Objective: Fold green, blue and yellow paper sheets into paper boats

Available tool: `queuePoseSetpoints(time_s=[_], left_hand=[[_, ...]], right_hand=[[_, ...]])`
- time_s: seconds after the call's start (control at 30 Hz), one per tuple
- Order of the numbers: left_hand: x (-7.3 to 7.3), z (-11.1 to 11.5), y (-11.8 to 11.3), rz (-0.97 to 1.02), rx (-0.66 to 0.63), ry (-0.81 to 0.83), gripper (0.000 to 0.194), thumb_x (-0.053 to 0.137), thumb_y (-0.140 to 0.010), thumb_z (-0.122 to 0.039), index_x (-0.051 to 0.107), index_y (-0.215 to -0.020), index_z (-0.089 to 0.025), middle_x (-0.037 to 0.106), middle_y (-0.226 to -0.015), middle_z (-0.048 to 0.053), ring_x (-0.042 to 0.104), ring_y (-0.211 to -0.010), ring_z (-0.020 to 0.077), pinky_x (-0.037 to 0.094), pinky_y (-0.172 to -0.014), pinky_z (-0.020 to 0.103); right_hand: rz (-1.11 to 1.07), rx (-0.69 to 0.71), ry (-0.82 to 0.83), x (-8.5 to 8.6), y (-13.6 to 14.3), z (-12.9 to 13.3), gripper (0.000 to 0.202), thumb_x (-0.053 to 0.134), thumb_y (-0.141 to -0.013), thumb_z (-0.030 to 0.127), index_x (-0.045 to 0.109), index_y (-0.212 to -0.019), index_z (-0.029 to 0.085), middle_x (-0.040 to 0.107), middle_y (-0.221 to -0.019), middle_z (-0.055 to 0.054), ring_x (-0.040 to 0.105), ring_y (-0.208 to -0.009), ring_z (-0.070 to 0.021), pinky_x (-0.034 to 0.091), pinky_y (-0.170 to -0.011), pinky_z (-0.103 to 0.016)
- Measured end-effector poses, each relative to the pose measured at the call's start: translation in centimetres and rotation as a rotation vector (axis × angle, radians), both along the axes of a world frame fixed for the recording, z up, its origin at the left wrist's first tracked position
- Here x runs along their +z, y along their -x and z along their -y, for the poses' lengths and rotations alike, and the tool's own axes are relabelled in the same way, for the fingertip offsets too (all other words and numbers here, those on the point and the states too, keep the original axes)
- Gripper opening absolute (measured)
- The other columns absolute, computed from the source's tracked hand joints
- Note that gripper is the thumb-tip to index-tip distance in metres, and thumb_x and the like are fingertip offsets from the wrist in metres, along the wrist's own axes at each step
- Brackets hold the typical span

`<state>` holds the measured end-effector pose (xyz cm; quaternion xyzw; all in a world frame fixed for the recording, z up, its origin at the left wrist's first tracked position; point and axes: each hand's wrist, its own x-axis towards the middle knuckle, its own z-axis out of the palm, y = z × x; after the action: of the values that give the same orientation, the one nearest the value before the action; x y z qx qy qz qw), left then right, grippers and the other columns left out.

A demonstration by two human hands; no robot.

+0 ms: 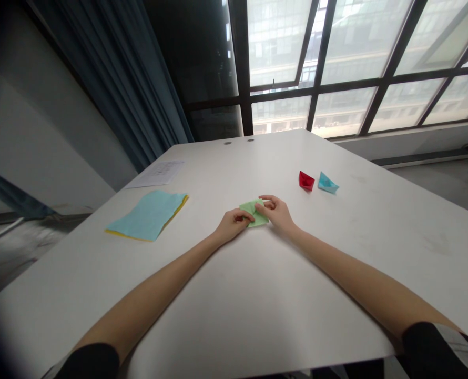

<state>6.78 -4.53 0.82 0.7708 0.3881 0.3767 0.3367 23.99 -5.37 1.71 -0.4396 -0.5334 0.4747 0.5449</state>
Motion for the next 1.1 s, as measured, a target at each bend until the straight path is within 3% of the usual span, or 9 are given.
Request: queuePoseSetpoints(time_s=[0.2,0.4,0.5,0.77,0.87,1.0,1.1], left_hand=[[0.3,0.31,0.0,-0.073,0.011,-0.064,0.021,0.05,-0.066,-0.008,0.068,-0.075,-0.016,0.063,-0.073,0.0,0.05,-0.063,0.0087,0.039,-0.059,0.019],[0.13,0.18,0.0,-0.109,0.044,-0.08,0.036,0.051,-0.07,-0.013,0.063,-0.104,-0.019,0.062,-0.075,0.0,0.044,-0.056,0.0081,0.039,-0.056,0.02],[0.11,0.24,-0.01,-0.11,0.023,-0.082,0.04,0.051,-0.07,-0.012,0.061,-0.108,-0.02,0.062,-0.076,0.0,0.044,-0.056,0.0082,0.04,-0.056,0.02],[0.02,0.32,-0.12,0.003,0.031,-0.015,0.028,0.052,-0.076,-0.023,0.064,-0.099,-0.014,0.059,-0.065,0.0,0.043,-0.051,0.007,0.036,-0.05,0.018],[0.19,0.38,-0.18,0.044,0.043,0.003,0.025,0.054,-0.075,-0.023,0.065,-0.095,-0.014,0.063,-0.074,0.001,0.047,-0.054,0.0071,0.038,-0.053,0.019],[0.41,0.45,-0.18,0.038,0.052,-0.009,0.019,0.054,-0.075,-0.022,0.066,-0.087,-0.015,0.067,-0.081,0.003,0.053,-0.062,0.0093,0.04,-0.057,0.02],[0.33,0.3,-0.05,0.001,0.067,-0.026,0.017,0.054,-0.076,-0.02,0.067,-0.084,-0.016,0.068,-0.08,0.003,0.056,-0.067,0.0114,0.042,-0.062,0.021]], right_hand=[[0.028,-0.018,-0.015,-0.23,-0.21,-0.26,0.041,0.065,-0.064,0.04,0.062,-0.093,0.013,0.061,-0.062,0.0,0.054,-0.057,-0.0116,0.043,-0.056,-0.025],[0.089,-0.016,-0.06,-0.13,-0.12,-0.2,0.042,0.06,-0.068,0.042,0.062,-0.099,0.014,0.062,-0.065,-0.001,0.054,-0.06,-0.0125,0.043,-0.057,-0.026],[0.111,-0.019,-0.06,0.02,-0.12,-0.08,0.042,0.063,-0.065,0.044,0.063,-0.094,0.014,0.06,-0.059,0.001,0.053,-0.055,-0.0118,0.042,-0.054,-0.025],[0.141,-0.042,-0.071,-0.33,-0.63,-0.48,0.037,0.063,-0.066,0.042,0.064,-0.089,0.013,0.061,-0.056,0.0,0.053,-0.054,-0.012,0.042,-0.054,-0.025],[0.18,0.032,-0.061,-0.52,-0.79,-0.64,0.036,0.062,-0.067,0.041,0.064,-0.089,0.012,0.064,-0.063,-0.003,0.055,-0.056,-0.0128,0.042,-0.053,-0.025],[0.336,0.132,-0.057,-0.72,-0.83,-0.62,0.034,0.059,-0.071,0.041,0.065,-0.091,0.014,0.067,-0.067,-0.004,0.057,-0.057,-0.0138,0.041,-0.051,-0.024],[0.468,0.09,-0.129,-0.78,-0.84,-0.57,0.032,0.054,-0.075,0.038,0.064,-0.097,0.016,0.068,-0.072,-0.004,0.059,-0.061,-0.0144,0.044,-0.056,-0.025]])
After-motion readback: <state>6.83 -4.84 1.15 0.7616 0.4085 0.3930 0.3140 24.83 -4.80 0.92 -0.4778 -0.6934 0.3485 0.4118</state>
